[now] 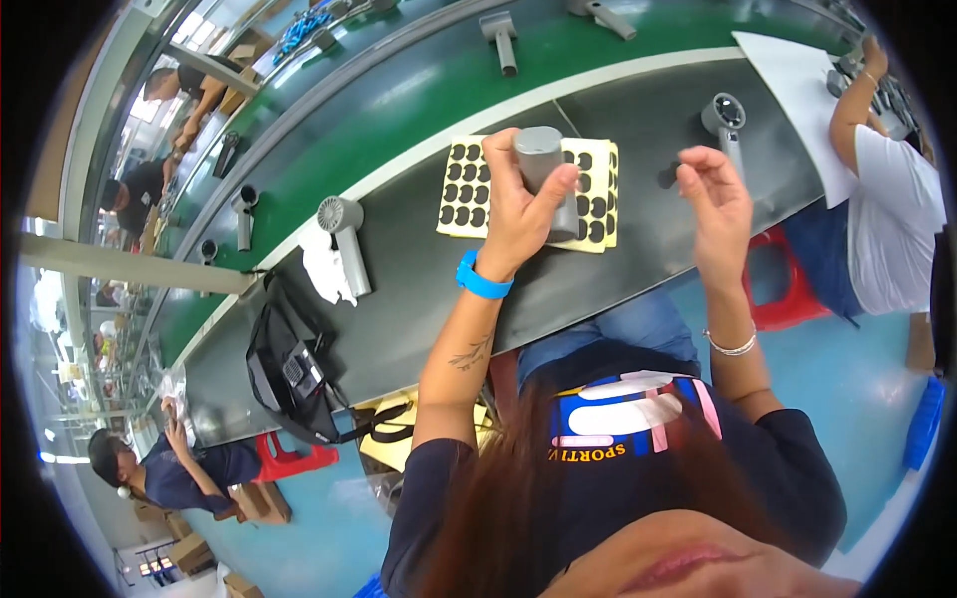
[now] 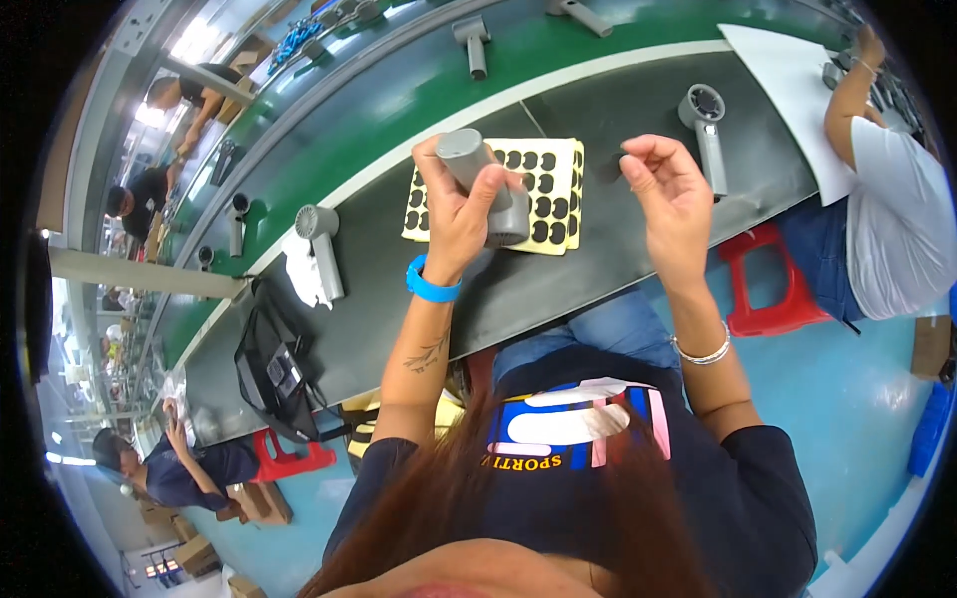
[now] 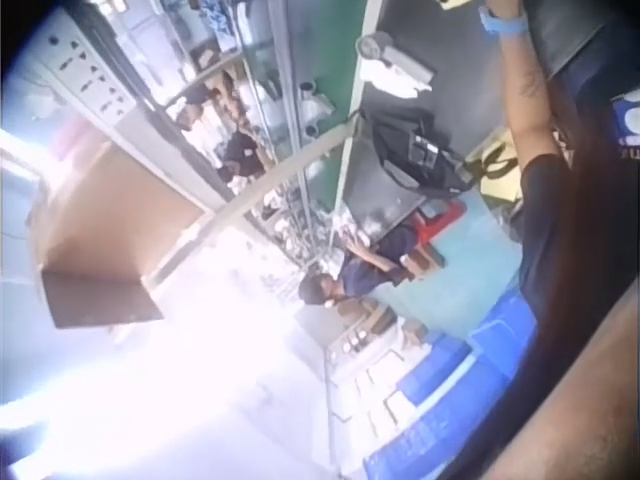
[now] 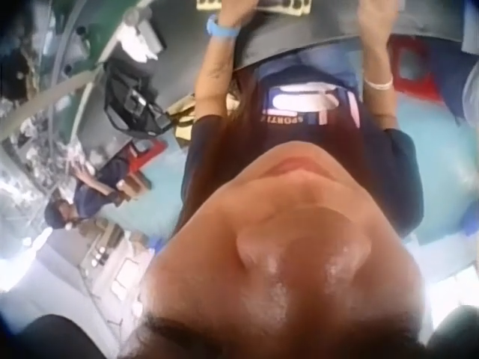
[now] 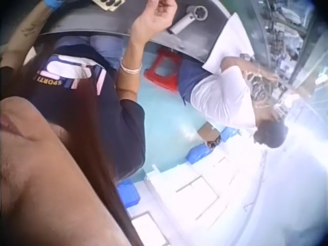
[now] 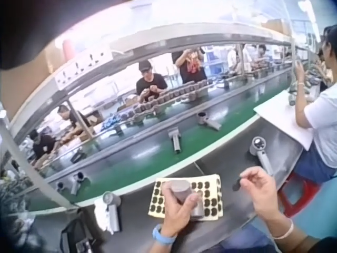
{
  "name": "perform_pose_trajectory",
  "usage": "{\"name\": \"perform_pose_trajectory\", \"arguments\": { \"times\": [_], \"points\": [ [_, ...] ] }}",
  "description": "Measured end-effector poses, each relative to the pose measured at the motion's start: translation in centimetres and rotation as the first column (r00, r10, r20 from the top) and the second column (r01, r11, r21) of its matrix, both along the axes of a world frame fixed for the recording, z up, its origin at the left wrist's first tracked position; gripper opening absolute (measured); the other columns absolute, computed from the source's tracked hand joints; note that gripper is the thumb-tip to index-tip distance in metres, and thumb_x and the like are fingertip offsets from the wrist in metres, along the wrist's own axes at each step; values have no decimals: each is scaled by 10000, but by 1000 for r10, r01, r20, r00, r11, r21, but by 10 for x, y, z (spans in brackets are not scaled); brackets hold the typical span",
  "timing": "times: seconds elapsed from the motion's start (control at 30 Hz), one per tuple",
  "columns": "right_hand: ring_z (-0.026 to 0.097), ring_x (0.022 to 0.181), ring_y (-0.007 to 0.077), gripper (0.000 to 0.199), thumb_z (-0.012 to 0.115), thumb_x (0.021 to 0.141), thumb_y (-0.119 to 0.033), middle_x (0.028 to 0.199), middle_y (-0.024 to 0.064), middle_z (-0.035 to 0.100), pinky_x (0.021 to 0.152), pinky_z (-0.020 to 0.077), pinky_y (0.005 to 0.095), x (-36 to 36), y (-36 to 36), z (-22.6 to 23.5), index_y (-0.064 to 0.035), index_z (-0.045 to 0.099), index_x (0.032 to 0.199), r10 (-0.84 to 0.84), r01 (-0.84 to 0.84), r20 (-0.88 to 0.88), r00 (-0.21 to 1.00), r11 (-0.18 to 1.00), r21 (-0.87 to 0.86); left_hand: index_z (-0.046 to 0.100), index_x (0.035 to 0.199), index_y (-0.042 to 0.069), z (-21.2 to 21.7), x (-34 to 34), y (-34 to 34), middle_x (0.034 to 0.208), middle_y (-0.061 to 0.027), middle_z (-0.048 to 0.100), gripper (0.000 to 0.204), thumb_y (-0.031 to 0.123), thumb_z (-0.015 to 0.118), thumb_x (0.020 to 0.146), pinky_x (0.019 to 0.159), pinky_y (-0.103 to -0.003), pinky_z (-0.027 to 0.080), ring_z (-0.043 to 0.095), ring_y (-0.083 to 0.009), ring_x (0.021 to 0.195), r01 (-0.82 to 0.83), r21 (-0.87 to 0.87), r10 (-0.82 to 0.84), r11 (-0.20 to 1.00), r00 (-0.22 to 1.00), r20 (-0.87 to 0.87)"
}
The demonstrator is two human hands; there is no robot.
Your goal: The person applies small circular stickers from a sticker sheet onto electronic components by hand.
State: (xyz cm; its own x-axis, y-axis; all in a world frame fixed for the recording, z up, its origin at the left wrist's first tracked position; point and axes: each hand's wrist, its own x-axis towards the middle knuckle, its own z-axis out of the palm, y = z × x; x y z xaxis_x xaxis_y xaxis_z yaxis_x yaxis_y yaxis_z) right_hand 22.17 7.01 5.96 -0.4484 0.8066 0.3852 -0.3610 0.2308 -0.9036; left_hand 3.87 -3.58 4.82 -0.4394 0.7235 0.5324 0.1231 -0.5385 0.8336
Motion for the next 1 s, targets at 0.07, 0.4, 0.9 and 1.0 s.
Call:
{"name": "perform_pose_trajectory", "arguments": {
  "times": [0.07,0.4,0.9,1.0],
  "points": [
    [476,797,64,138,613,904,-59,941,2,551,719,390,196,1,-9,7,-13,583,1030,21,-21,-2,1000,1000,-19,440,1096,40,0,0,-8,985,-101,558,450,127,760,792,702,-286,497,591,-160,844,-108,57,115,993,981,-157],
    [494,814,90,77,595,900,-10,962,53,532,726,405,202,-12,-38,19,18,555,960,119,-118,9,993,972,204,610,1120,32,4,7,-53,1033,-110,625,498,56,794,657,754,-328,510,608,-248,922,-526,9,374,850,593,-713],
    [562,845,120,167,641,845,46,977,98,607,773,458,245,3,-55,15,43,579,1000,198,-214,111,974,964,160,674,1007,35,3,34,-60,1069,-118,663,345,-7,753,673,787,-340,483,605,-254,891,-482,-27,417,876,783,-461],
    [573,840,115,267,641,832,71,1016,124,629,802,475,251,3,-60,19,45,535,1076,194,-201,65,979,970,133,670,1046,36,4,36,-61,1014,-120,683,400,-51,735,662,780,-340,482,608,-259,889,-504,57,432,862,671,-603]
  ]
}}
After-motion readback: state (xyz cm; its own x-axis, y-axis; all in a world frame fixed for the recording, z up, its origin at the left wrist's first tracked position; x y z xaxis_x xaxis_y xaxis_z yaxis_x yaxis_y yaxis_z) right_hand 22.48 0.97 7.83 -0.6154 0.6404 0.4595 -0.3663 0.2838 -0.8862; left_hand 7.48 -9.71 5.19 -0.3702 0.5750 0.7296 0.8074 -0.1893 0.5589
